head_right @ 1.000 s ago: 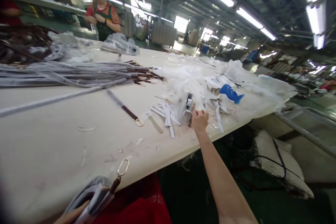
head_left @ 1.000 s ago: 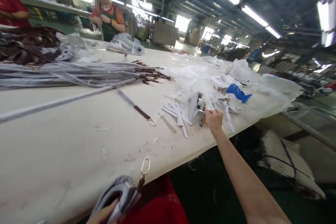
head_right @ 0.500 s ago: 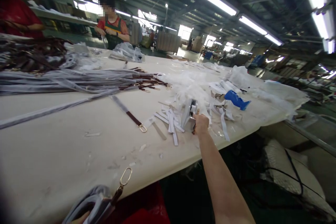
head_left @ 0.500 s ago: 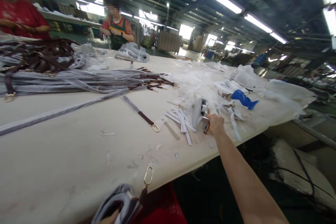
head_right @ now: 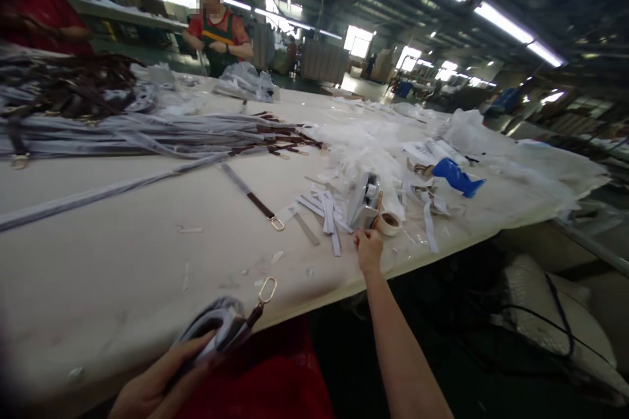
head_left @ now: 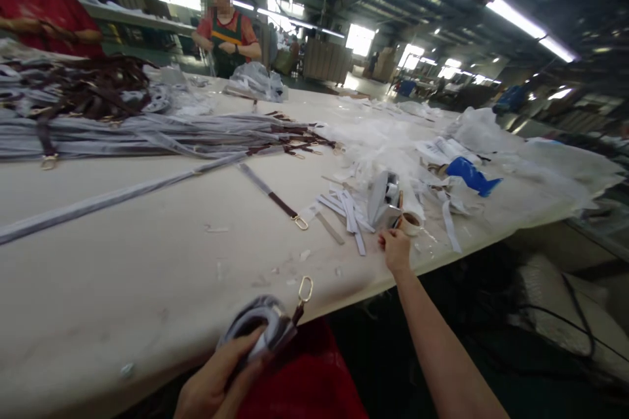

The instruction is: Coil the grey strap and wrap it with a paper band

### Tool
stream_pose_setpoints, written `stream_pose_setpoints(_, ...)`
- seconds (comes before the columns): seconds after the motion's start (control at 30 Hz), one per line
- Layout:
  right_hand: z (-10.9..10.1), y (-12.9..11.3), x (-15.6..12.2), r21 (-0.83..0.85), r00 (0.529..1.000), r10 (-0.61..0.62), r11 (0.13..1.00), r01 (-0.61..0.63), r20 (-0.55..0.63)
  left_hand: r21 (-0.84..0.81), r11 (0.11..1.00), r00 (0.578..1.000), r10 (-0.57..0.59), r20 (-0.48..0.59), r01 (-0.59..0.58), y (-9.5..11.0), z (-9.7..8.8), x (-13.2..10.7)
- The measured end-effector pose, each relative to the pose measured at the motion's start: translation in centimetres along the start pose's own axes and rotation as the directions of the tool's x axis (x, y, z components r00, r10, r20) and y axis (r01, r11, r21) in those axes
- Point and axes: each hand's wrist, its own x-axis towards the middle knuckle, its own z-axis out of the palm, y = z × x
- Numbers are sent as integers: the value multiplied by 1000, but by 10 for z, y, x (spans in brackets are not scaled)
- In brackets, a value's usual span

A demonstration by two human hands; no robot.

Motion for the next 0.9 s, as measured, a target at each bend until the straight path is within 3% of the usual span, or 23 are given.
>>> stream_pose_setpoints(0.1,-9,-10,-40,29,987,-60,998,56,148,40,999,999,34,-23,-33,12,1,13)
stream_pose_setpoints(0.2,-25,-27,-104,86,922,-88,995,60,378,105,993,998,51,-39,-47,23,8,23)
stream_pose_setpoints(0.27,-36,-42,-151,128,751,-117,991,44,650,157,986,997,67,-47,-58,28,13,26)
stream_pose_setpoints(0.33,-39,-54,-191,141,579,-127,990,21,805,218,972,992,107,-71,-89,32,18,25)
stream_pose_setpoints(0.4,-34,-60,-219,138,499,-114,990,-11,859,282,950,979,169,-111,-132,33,21,22)
stream_pose_setpoints(0.47,-23,-60,-234,121,503,-81,992,-47,861,326,930,965,226,-134,-172,32,22,18)
stream_pose_setpoints(0.6,-4,-50,-248,60,587,21,991,-119,809,385,894,940,307,-150,-231,27,23,10)
stream_pose_setpoints(0.77,6,-40,-264,6,676,160,972,-236,719,501,815,902,409,-142,-290,20,26,3)
stream_pose_setpoints(0.9,14,-32,-274,43,666,291,898,-437,687,579,741,873,477,-98,-340,14,28,1)
